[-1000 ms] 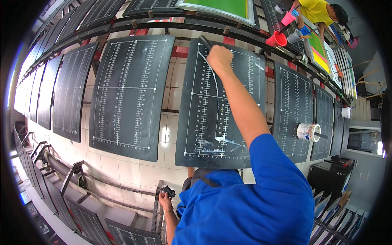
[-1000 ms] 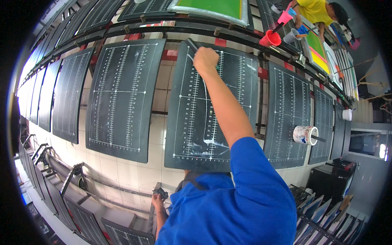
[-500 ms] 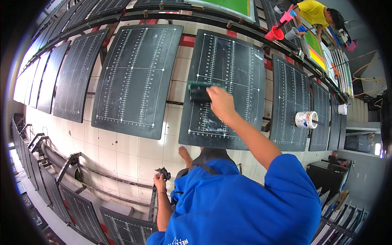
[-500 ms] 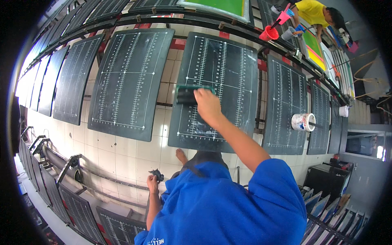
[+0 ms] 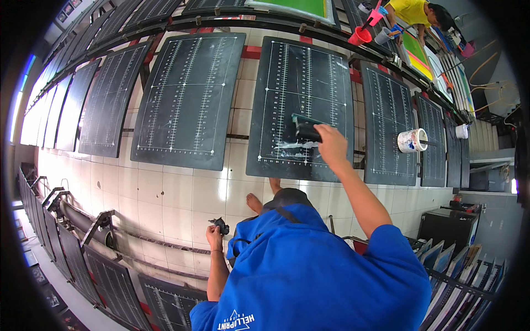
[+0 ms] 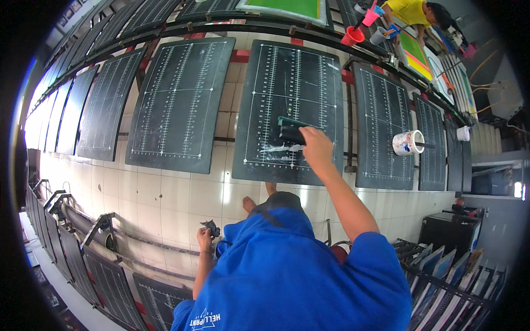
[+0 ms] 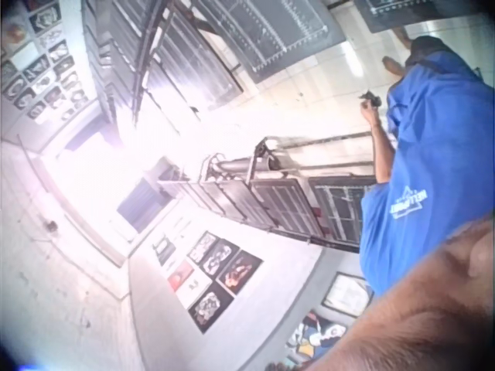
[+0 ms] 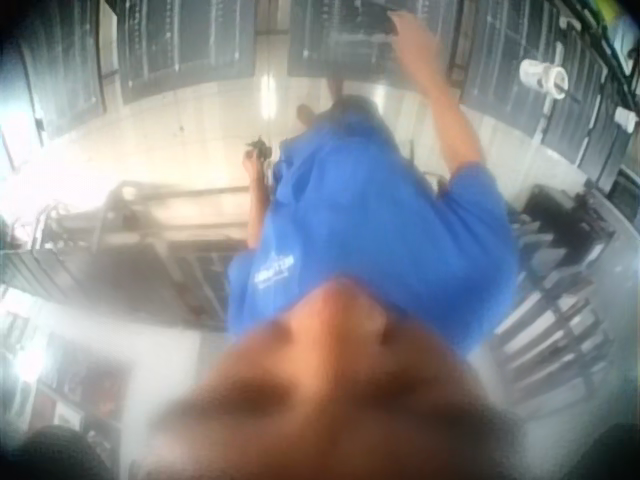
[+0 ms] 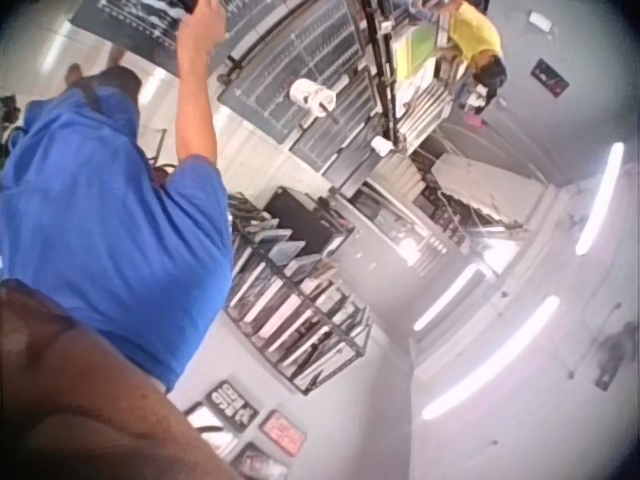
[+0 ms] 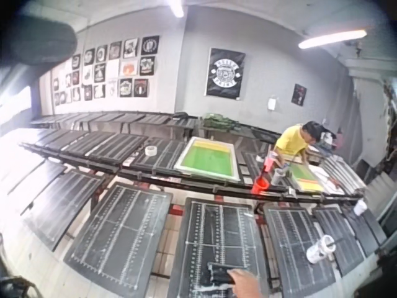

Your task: The person uses a squeegee to spread white ink across a screen printing frame, repeatedly wiping the squeegee with a cloth. They also handle a bucket of ink and a water jug, moving them around the workspace.

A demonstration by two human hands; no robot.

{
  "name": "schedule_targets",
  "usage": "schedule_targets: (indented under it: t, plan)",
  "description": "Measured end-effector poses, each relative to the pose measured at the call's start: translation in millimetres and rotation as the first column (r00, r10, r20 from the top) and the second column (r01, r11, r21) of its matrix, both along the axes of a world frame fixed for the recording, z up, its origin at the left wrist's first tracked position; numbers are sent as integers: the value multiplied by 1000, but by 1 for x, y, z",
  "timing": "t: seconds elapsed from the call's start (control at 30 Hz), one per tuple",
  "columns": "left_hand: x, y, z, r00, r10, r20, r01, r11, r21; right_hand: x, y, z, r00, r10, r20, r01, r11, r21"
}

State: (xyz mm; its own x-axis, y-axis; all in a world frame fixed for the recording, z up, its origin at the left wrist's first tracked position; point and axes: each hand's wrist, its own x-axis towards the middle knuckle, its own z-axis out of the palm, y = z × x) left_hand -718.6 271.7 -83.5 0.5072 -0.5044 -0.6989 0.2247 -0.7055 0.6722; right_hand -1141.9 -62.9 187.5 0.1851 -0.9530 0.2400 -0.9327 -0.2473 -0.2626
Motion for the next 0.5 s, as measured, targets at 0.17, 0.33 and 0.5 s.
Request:
schedule_targets:
  t: [0.17,0.33,0.5]
  plan:
    - [13,5,-8,1000,-3,19,2,1000,23,7,72,-5,989,140,57,-145,985,89]
    - [22,-4,-18,994,-105,10,104,994,42,-29,109,5,997,75,15,-77,989,128]
    - [23,-32,-8,981,-193,19,192,981,37,-34,120,4,985,-175,-3,175,984,30]
